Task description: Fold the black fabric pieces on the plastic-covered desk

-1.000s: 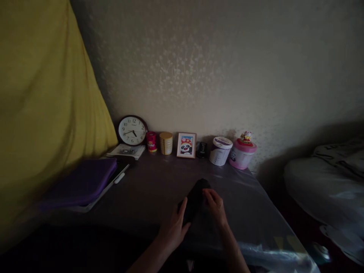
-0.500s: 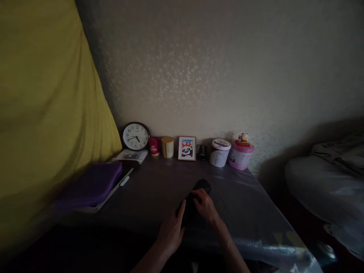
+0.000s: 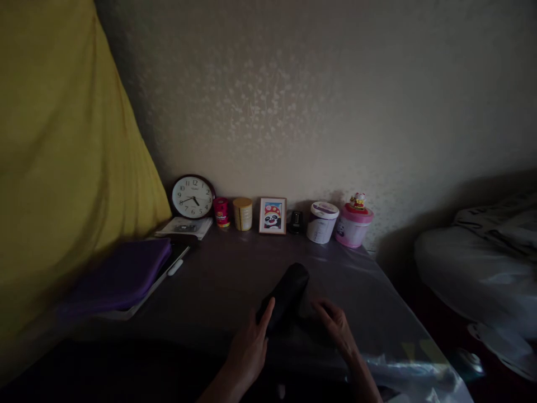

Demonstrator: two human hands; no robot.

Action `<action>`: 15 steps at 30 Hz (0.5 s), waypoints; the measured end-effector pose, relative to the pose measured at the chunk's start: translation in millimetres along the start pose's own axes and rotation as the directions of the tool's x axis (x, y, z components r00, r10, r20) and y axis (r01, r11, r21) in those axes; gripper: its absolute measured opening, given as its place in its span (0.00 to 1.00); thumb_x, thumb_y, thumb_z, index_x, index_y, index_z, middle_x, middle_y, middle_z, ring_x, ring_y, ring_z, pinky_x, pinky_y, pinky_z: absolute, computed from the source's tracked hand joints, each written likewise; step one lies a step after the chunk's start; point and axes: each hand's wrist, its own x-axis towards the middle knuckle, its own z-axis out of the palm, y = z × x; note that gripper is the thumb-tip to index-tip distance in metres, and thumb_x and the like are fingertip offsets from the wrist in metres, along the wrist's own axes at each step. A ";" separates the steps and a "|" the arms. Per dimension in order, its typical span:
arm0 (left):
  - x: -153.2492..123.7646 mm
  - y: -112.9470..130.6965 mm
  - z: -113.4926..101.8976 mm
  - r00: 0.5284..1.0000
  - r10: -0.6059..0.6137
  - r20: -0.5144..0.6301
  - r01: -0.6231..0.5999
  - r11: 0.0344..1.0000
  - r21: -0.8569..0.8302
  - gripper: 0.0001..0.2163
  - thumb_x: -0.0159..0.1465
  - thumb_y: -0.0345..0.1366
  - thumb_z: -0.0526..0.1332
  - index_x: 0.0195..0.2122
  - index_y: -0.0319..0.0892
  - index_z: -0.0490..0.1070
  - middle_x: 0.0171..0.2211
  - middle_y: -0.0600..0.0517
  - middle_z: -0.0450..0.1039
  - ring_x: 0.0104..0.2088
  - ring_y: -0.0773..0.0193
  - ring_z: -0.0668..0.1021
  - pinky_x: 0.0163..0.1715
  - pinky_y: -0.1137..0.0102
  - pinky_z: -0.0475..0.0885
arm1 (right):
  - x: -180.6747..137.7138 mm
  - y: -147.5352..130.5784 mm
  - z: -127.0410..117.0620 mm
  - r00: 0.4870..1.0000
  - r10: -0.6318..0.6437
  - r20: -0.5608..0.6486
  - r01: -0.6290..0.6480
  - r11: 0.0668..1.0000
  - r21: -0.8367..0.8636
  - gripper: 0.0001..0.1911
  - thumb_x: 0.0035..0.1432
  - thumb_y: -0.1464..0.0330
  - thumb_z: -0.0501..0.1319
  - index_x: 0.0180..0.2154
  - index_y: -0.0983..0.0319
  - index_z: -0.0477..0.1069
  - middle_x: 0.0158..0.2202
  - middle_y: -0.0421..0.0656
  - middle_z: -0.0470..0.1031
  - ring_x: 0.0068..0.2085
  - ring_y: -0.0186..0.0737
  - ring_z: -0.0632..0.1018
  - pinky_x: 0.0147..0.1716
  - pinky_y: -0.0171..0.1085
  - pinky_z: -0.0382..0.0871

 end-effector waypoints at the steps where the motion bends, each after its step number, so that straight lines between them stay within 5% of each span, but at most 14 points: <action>1: 0.0 0.6 0.2 1.000 -0.006 0.008 0.006 1.000 0.024 0.37 0.60 0.25 0.50 0.61 0.57 0.24 0.58 0.41 0.54 0.44 0.60 0.75 0.39 0.70 0.68 | 0.5 2.7 0.2 1.000 0.014 -0.006 -0.014 1.000 0.016 0.20 0.51 0.53 0.56 0.33 0.62 0.74 0.28 0.40 0.74 0.31 0.38 0.73 0.30 0.32 0.65; 10: 0.4 -4.4 4.4 0.999 -0.008 0.048 0.005 0.997 0.071 0.32 0.62 0.25 0.45 0.61 0.61 0.33 0.56 0.39 0.56 0.40 0.57 0.77 0.35 0.66 0.70 | 1.3 12.5 2.1 0.999 0.036 -0.027 -0.035 0.999 0.035 0.22 0.51 0.51 0.56 0.35 0.63 0.74 0.27 0.41 0.73 0.29 0.37 0.72 0.27 0.31 0.65; 15: 5.3 -14.5 -11.7 0.998 0.005 0.066 0.025 0.896 -0.443 0.28 0.62 0.35 0.48 0.62 0.54 0.39 0.42 0.48 0.69 0.37 0.63 0.75 0.37 0.70 0.69 | 1.8 14.9 0.6 0.999 0.008 -0.038 -0.010 0.999 -0.044 0.22 0.52 0.51 0.55 0.34 0.63 0.74 0.26 0.41 0.73 0.30 0.38 0.72 0.29 0.32 0.65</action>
